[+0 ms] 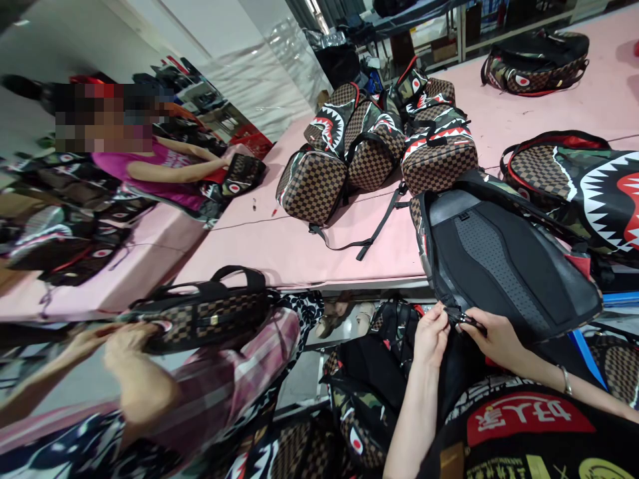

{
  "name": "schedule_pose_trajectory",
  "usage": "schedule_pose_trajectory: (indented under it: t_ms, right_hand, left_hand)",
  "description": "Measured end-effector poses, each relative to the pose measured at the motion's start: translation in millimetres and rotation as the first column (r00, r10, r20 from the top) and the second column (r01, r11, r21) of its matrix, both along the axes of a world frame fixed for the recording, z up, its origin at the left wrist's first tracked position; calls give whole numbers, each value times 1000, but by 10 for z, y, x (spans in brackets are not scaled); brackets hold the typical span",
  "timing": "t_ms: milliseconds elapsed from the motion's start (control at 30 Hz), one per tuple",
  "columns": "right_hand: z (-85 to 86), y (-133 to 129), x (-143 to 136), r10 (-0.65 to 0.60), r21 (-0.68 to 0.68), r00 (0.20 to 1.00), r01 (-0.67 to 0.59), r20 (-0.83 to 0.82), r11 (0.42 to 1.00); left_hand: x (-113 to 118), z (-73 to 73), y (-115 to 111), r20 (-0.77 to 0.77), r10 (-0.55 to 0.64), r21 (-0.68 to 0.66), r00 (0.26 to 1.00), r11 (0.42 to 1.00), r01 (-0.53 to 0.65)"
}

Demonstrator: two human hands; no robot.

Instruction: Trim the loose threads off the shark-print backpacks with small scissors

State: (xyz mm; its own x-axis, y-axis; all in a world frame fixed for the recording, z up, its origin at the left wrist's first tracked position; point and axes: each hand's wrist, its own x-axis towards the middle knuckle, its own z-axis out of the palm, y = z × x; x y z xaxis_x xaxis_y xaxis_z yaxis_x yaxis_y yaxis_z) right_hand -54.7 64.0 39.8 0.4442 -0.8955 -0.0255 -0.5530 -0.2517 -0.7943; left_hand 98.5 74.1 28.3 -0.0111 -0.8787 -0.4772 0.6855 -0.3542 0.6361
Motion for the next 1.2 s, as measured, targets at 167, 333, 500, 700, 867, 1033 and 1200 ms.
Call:
schedule_pose_trajectory:
  t_ms: [167, 333, 500, 700, 867, 1033, 1200]
  right_hand:
    - [47, -55, -17, -22, 97, 985, 5, 169, 995]
    - [42, -173, 20, -182, 222, 950, 126, 254, 967]
    - [2, -335, 129, -49, 224, 974, -1, 219, 975]
    - [-108, -482, 171, -4, 298, 968, -73, 250, 952]
    - [-178, -561, 189, -28, 434, 938, -134, 347, 891]
    - [-100, -633, 171, -14, 558, 904, -252, 428, 791]
    - [-81, -633, 179, -35, 542, 913, -210, 407, 814]
  left_hand:
    - [-7, 20, -10, 2, 7, 14, 1000, 1000, -7]
    - [-21, 86, -15, 49, 13, 18, 999, 1000, -14]
    - [-7, 120, -13, 339, -20, -95, 940, 994, 56]
    - [130, 178, -22, 589, -46, -91, 807, 988, 123]
    - [177, 295, -110, 830, -124, -86, 543, 934, 346]
    - [143, 255, -137, 618, -153, -131, 771, 947, 293]
    - [75, 163, -85, 198, -114, -14, 973, 993, 119]
